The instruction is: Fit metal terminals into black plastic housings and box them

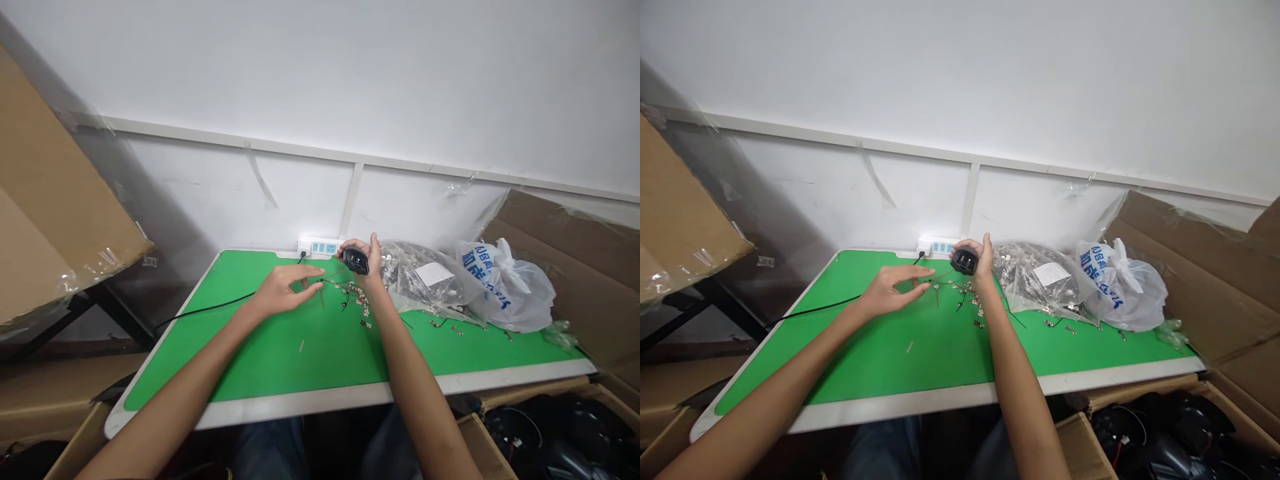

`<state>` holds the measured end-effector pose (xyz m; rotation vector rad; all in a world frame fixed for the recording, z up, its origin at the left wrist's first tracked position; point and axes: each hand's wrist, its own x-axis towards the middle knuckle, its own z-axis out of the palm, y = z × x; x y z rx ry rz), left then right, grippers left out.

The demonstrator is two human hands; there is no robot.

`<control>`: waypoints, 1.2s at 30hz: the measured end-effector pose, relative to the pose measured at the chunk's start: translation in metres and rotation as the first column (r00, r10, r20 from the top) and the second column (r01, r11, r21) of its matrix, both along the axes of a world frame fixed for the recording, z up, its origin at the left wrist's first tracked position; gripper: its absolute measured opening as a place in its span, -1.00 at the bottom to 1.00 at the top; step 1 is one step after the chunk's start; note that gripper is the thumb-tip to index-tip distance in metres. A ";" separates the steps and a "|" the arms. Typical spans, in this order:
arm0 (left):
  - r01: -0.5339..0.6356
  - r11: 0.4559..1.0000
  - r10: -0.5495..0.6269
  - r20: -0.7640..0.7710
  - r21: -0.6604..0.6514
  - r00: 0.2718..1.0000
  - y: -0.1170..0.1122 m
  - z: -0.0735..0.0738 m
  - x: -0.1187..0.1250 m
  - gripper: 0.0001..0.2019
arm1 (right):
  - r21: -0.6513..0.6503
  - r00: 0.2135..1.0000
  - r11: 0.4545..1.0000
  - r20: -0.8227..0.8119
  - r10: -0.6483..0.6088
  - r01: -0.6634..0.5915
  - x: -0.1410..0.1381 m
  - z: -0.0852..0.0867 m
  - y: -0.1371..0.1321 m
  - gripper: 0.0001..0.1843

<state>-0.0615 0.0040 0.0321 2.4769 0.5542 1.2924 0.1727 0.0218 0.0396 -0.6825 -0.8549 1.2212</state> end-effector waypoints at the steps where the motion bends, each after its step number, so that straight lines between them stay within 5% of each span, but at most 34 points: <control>1: 0.021 0.999 -0.021 0.006 -0.029 1.000 0.000 0.000 -0.001 -0.65 | -0.018 0.999 0.999 0.009 0.041 -0.041 -0.002 0.000 0.000 -0.09; 5: 0.061 0.990 -0.047 0.115 -0.126 0.992 0.003 -0.001 -0.003 -0.33 | -0.085 0.980 0.978 0.040 0.194 -0.190 -0.015 -0.002 -0.002 -0.05; 8: -0.004 0.995 0.021 0.177 -0.095 0.984 0.001 -0.003 -0.001 -0.37 | -0.054 0.967 0.974 0.113 0.226 -0.221 -0.026 -0.004 -0.006 -0.04; 12: 0.035 0.999 -0.037 0.098 0.023 0.995 -0.004 -0.007 0.004 -0.40 | 0.262 0.947 0.964 0.319 -0.045 -0.042 -0.031 -0.003 -0.018 -0.13; 14: 0.019 0.999 -0.022 0.089 0.037 0.996 -0.006 -0.009 0.004 -0.40 | 0.425 0.866 0.901 0.412 -0.283 0.092 -0.027 -0.001 -0.024 -0.21; 18: -0.051 0.999 0.051 0.151 -0.002 0.987 -0.005 -0.010 0.000 -0.39 | 0.667 0.577 0.703 0.481 -0.660 0.248 -0.016 0.003 -0.030 -0.32; 21: -0.066 0.997 0.069 0.100 -0.037 0.993 -0.005 -0.007 0.001 -0.43 | 0.776 0.399 0.573 0.453 -0.797 0.263 -0.013 0.003 -0.031 -0.32; 25: -0.129 0.975 0.141 0.058 -0.178 0.988 -0.007 -0.006 0.011 -0.53 | 0.845 0.260 0.487 0.430 -0.864 0.220 -0.013 0.002 -0.030 -0.32; 31: -0.076 0.859 0.174 0.151 -0.506 0.973 0.000 -0.010 0.023 -0.56 | 0.883 0.184 0.406 0.369 -0.911 0.237 -0.012 0.001 -0.029 -0.42; 36: 0.157 0.633 0.048 0.241 -0.758 0.969 0.006 -0.016 0.028 -0.48 | 0.885 0.100 0.380 0.367 -0.925 0.271 -0.007 0.000 -0.027 -0.47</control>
